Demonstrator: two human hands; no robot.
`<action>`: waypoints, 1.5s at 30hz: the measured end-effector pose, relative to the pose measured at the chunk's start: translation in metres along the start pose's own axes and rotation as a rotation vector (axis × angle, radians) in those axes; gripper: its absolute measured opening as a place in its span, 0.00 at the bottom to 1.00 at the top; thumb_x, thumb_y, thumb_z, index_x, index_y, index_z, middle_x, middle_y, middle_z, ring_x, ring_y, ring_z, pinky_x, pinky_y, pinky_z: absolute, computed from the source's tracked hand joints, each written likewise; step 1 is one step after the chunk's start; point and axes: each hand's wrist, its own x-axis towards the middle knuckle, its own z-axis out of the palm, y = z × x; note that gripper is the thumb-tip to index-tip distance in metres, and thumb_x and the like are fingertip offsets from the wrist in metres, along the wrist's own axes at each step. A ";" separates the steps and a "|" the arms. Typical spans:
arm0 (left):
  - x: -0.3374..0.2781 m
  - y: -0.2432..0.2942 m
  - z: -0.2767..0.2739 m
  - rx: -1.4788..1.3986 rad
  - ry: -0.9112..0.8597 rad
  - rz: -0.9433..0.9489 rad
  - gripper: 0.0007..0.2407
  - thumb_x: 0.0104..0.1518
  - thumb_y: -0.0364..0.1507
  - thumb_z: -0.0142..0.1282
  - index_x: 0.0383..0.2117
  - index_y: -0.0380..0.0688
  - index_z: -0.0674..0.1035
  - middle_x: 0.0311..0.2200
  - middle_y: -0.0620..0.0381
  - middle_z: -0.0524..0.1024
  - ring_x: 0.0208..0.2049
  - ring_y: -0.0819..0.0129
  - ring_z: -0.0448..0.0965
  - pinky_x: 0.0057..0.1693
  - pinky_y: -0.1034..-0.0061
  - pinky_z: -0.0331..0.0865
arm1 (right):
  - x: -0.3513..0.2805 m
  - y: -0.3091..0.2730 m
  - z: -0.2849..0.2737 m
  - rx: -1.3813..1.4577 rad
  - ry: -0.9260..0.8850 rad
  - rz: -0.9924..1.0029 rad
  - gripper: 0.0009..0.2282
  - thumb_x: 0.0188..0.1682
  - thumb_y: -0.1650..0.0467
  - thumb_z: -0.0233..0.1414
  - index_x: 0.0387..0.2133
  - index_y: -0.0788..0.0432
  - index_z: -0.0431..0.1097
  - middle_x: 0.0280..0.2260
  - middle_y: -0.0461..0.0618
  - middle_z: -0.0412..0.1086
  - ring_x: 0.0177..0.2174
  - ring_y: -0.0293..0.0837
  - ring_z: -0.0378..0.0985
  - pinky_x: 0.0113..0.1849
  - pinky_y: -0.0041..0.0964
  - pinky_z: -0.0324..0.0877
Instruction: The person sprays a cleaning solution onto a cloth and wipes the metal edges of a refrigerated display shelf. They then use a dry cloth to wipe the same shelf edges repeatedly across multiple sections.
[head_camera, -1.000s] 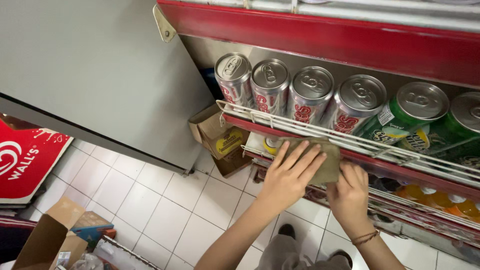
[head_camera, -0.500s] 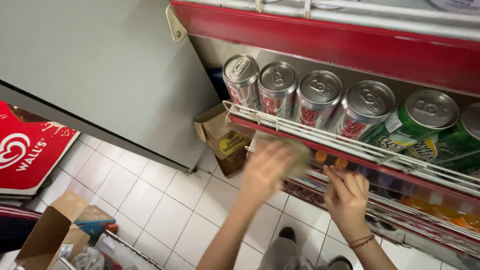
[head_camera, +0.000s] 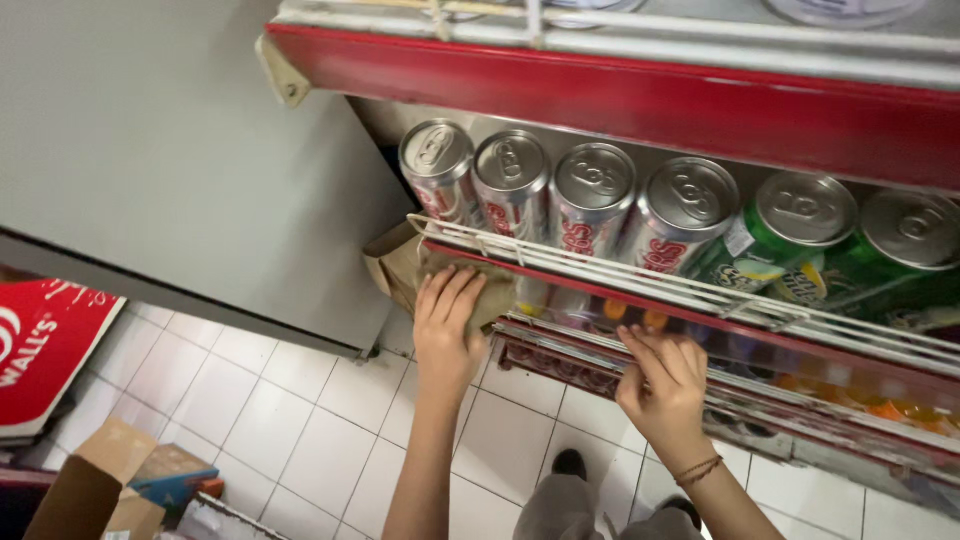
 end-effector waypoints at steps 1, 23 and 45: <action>-0.001 0.005 -0.001 -0.026 -0.027 0.006 0.23 0.39 0.15 0.51 0.47 0.40 0.80 0.52 0.52 0.77 0.59 0.50 0.73 0.68 0.52 0.63 | 0.002 0.000 -0.001 0.004 0.002 0.005 0.22 0.35 0.82 0.53 0.45 0.61 0.76 0.42 0.50 0.74 0.44 0.50 0.74 0.49 0.47 0.65; -0.018 0.175 0.099 -0.375 -0.239 0.475 0.19 0.49 0.24 0.56 0.51 0.34 0.78 0.54 0.44 0.75 0.57 0.45 0.72 0.66 0.51 0.65 | -0.035 0.049 -0.107 -0.178 0.435 0.236 0.16 0.38 0.83 0.50 0.38 0.61 0.75 0.42 0.55 0.68 0.47 0.53 0.72 0.51 0.45 0.70; -0.046 0.379 0.189 -0.363 -0.249 0.626 0.16 0.58 0.24 0.52 0.52 0.31 0.77 0.52 0.42 0.74 0.54 0.43 0.74 0.64 0.50 0.66 | -0.107 0.120 -0.261 -0.400 0.575 0.420 0.16 0.37 0.84 0.50 0.38 0.61 0.75 0.43 0.54 0.69 0.47 0.53 0.73 0.50 0.44 0.71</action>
